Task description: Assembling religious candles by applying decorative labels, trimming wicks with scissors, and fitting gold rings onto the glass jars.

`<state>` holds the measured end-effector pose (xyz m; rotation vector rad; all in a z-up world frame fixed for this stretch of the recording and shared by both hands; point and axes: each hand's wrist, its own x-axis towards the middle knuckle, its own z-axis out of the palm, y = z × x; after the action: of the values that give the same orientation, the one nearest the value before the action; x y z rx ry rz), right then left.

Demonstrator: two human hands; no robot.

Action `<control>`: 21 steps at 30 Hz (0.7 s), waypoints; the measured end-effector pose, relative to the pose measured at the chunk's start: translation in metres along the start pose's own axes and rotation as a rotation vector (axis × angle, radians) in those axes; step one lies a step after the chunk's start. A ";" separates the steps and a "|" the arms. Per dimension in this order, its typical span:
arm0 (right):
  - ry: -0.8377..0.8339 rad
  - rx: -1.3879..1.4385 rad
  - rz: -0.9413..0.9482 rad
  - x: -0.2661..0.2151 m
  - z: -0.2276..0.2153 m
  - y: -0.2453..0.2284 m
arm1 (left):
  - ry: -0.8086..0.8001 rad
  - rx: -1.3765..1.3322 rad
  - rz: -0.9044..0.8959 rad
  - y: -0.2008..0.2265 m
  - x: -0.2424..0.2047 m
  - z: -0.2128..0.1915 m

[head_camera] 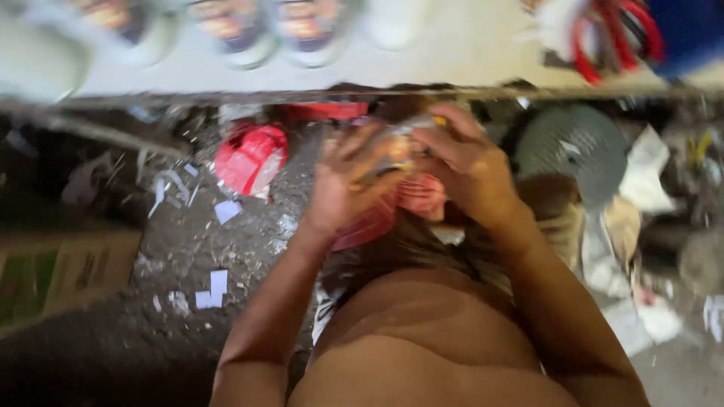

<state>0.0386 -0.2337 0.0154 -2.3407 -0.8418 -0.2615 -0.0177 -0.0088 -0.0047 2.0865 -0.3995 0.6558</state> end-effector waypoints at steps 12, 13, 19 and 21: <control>0.333 0.058 -0.084 -0.013 0.008 -0.014 | -0.070 0.044 0.123 0.003 0.004 0.004; 0.354 0.036 -0.053 -0.014 0.005 -0.014 | -0.097 0.018 0.144 0.002 0.004 0.003; 0.407 0.006 -0.050 -0.015 0.013 -0.012 | -0.155 0.065 0.117 -0.034 -0.011 0.002; 0.384 0.006 -0.052 -0.013 0.020 -0.010 | -0.144 0.056 0.105 -0.042 -0.015 0.002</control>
<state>0.0213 -0.2219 0.0003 -2.1639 -0.7105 -0.7026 -0.0079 0.0139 -0.0424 2.1850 -0.5816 0.5848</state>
